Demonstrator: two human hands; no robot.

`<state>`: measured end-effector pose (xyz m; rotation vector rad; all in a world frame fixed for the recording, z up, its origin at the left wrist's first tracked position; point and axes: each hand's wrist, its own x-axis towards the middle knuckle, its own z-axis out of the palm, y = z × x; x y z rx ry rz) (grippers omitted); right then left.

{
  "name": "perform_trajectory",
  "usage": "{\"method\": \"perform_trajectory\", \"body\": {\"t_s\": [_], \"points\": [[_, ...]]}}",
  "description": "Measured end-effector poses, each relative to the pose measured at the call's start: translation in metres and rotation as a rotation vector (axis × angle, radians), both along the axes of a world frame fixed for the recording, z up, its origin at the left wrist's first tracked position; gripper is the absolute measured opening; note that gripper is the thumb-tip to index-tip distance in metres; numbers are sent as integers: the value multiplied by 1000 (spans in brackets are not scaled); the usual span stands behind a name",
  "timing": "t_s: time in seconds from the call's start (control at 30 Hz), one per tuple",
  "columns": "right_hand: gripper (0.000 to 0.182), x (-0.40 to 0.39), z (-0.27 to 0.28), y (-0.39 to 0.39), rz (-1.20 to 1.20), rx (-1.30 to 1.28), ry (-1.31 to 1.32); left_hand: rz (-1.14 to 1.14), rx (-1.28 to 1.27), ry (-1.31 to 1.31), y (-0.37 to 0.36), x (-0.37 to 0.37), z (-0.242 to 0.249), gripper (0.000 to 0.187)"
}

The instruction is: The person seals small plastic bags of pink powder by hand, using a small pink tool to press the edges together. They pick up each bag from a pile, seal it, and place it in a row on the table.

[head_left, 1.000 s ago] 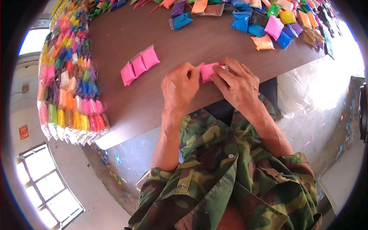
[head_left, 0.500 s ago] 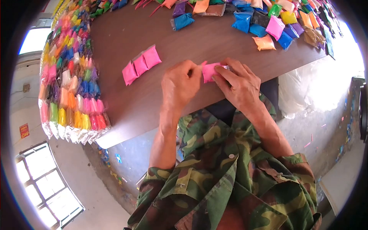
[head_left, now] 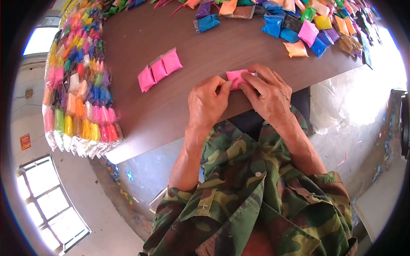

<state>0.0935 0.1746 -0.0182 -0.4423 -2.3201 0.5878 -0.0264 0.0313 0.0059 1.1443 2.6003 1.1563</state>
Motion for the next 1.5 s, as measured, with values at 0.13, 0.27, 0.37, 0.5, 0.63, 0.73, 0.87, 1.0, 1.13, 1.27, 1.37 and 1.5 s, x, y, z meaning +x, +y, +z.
{"method": "perform_trajectory", "body": {"t_s": [0.13,0.27,0.37,0.5,0.63,0.73,0.87,1.0,1.13,1.27,1.37,1.5], "points": [[18,-1,0,0,5,12,7,62,-11,13,-1,-8,-3,22],[18,1,1,-1,1,-1,3,85,26,-89,-8,-1,-3,21],[19,0,1,-1,-3,22,7,35,82,-65,-11,9,-8,22],[22,0,2,-1,7,9,14,100,34,36,-14,-7,-12,21],[23,-2,7,1,13,4,8,35,55,-82,-14,-13,0,19],[25,-3,7,3,11,2,-12,-45,76,-137,-10,-9,8,18],[31,-2,7,3,1,9,-48,-92,78,-125,-13,-18,3,14],[32,-4,4,8,7,42,-64,-176,58,-97,-20,-28,-7,13],[32,-4,10,8,-9,5,-125,-214,72,-147,-22,-33,-5,14],[31,-2,15,7,-22,-49,-121,-230,32,-158,-22,-35,1,14],[28,0,12,6,-39,-51,-74,-230,28,-164,-19,-34,0,14],[22,8,10,-1,-26,-91,-68,-199,30,-193,-27,-29,-2,16]]}}
